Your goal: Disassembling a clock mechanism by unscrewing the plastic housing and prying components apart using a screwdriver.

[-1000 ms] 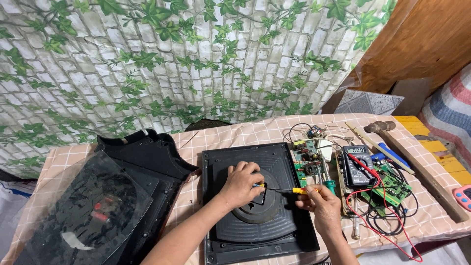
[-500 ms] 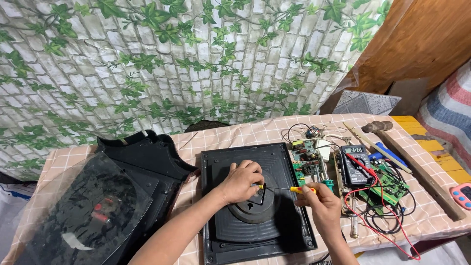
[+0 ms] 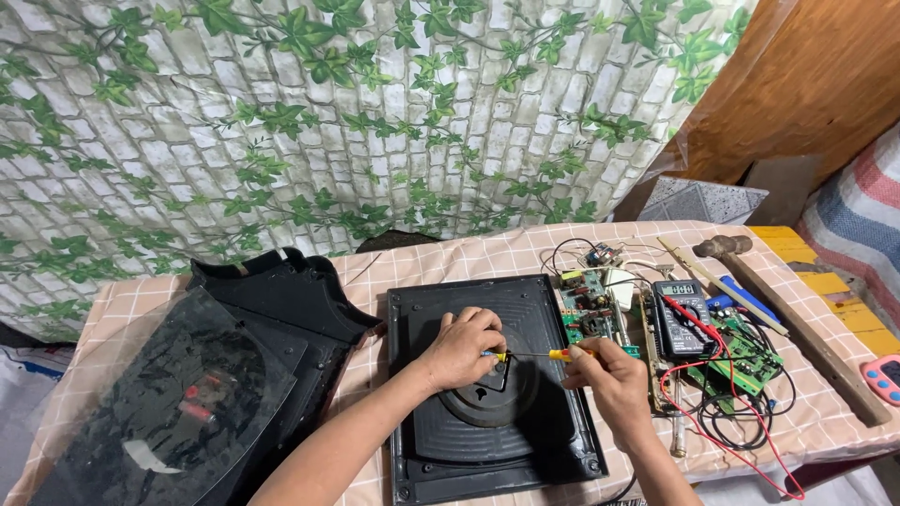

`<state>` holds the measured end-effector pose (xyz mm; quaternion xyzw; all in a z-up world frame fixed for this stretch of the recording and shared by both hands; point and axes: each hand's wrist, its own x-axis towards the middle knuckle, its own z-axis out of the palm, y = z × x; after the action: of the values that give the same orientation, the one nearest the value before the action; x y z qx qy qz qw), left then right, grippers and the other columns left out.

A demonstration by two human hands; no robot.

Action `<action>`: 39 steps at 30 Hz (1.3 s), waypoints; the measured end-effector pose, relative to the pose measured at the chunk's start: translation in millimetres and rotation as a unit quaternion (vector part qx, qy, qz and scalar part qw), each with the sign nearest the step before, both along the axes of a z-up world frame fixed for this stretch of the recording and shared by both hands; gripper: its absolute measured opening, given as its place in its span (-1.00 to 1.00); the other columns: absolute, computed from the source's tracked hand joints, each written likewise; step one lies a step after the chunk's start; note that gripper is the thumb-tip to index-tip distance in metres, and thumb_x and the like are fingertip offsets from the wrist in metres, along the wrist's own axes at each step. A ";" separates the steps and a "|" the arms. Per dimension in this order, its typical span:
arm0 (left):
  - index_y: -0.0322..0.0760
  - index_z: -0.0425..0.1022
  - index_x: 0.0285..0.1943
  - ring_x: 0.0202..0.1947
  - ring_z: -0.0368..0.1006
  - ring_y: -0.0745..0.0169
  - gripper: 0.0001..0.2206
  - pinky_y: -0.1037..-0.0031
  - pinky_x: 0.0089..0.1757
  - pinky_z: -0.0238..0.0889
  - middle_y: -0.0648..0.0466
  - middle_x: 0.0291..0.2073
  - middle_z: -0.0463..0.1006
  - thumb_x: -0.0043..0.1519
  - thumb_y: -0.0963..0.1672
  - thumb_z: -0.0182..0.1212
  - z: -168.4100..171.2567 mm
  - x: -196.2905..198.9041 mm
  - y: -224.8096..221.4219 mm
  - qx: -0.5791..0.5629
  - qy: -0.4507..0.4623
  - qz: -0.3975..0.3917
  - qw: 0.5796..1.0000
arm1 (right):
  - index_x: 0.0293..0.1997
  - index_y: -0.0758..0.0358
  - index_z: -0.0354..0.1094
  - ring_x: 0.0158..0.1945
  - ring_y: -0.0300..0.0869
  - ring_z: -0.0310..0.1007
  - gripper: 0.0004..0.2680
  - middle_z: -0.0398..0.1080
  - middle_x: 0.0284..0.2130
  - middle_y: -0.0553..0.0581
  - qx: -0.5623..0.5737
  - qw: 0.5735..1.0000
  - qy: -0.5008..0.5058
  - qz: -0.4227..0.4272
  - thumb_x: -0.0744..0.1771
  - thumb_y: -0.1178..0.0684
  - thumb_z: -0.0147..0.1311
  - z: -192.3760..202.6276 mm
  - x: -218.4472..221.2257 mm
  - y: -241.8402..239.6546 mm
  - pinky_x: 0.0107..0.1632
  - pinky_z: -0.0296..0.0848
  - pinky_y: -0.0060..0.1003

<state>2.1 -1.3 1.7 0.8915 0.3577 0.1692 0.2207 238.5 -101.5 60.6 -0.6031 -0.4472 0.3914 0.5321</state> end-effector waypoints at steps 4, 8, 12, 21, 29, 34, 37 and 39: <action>0.01 0.62 -0.18 0.21 0.20 0.07 -0.90 0.06 -0.09 0.02 0.20 0.01 0.40 0.15 -0.12 0.29 4.1 0.0 -2.0 -0.006 0.005 0.006 1.000 | -0.33 0.51 0.49 -0.65 0.02 0.54 -0.89 0.52 -0.62 0.42 0.026 0.999 0.013 0.032 0.31 0.20 0.16 -11.7 17.0 9.8 -0.54 0.64 -0.20; 0.00 0.61 -0.18 0.22 0.19 0.07 -0.89 0.07 -0.11 -0.01 0.21 0.01 0.39 0.14 -0.13 0.28 5.2 -0.6 -0.5 -0.014 0.007 0.002 1.000 | -0.29 0.54 0.51 -0.68 0.05 0.48 -0.88 0.47 -0.62 0.44 0.002 0.995 0.096 0.021 0.31 0.21 0.18 -32.6 30.7 18.4 -0.58 0.58 -0.17; 0.02 0.60 -0.22 0.21 0.20 0.11 -0.90 0.09 -0.11 -0.03 0.25 0.00 0.41 0.11 -0.12 0.28 5.4 0.8 0.9 -0.024 0.013 0.002 1.000 | -0.24 0.55 0.51 -0.65 0.02 0.43 -0.87 0.44 -0.61 0.44 -0.024 0.993 0.113 -0.016 0.31 0.20 0.17 -45.0 34.3 18.6 -0.54 0.55 -0.19; -0.01 0.57 -0.24 0.21 0.21 0.10 -0.91 0.09 -0.10 -0.02 0.24 -0.02 0.41 0.11 -0.13 0.27 9.6 -0.2 -1.1 -0.030 0.004 0.005 1.000 | -0.35 0.44 0.52 -0.66 -0.08 0.54 -0.87 0.52 -0.62 0.32 -0.011 0.997 -0.078 0.018 0.31 0.14 0.19 19.2 -0.7 4.8 -0.53 0.60 -0.33; -0.01 0.58 -0.23 0.20 0.21 0.11 -0.90 0.11 -0.11 -0.04 0.24 -0.02 0.41 0.10 -0.13 0.26 5.0 -0.6 -0.7 -0.020 -0.005 0.001 1.000 | -0.32 0.47 0.51 -0.65 -0.02 0.56 -0.88 0.52 -0.61 0.38 -0.005 0.998 -0.046 0.037 0.31 0.16 0.18 6.0 10.3 8.7 -0.54 0.62 -0.28; 0.00 0.61 -0.17 0.22 0.19 0.08 -0.86 0.08 -0.10 -0.02 0.21 0.02 0.40 0.12 -0.13 0.28 7.3 -1.6 -1.0 -0.020 -0.004 -0.002 1.000 | -0.29 0.52 0.49 -0.66 0.03 0.48 -0.92 0.46 -0.62 0.40 0.000 0.995 0.090 0.041 0.31 0.25 0.17 -27.9 32.9 22.0 -0.56 0.60 -0.17; -0.02 0.61 -0.17 0.25 0.17 0.06 -0.87 0.06 -0.08 -0.04 0.18 0.05 0.39 0.13 -0.14 0.25 8.8 -1.7 0.3 -0.035 0.002 -0.004 0.999 | -0.28 0.52 0.51 -0.64 0.05 0.47 -0.89 0.45 -0.60 0.38 -0.030 0.993 0.112 0.025 0.31 0.20 0.18 -30.9 37.1 23.4 -0.55 0.53 -0.18; 0.01 0.62 -0.16 0.25 0.18 0.06 -0.86 0.07 -0.10 -0.04 0.21 0.05 0.40 0.11 -0.12 0.29 8.3 -0.8 1.9 -0.030 0.013 -0.007 0.999 | -0.25 0.52 0.53 -0.63 0.07 0.49 -0.92 0.50 -0.57 0.42 -0.030 0.990 0.131 0.037 0.31 0.25 0.18 -33.8 40.9 23.7 -0.54 0.57 -0.12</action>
<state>1.2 0.5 10.0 0.8892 0.3590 0.1449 0.2440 279.4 -77.8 26.8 -0.5452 -0.3840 0.4997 0.5528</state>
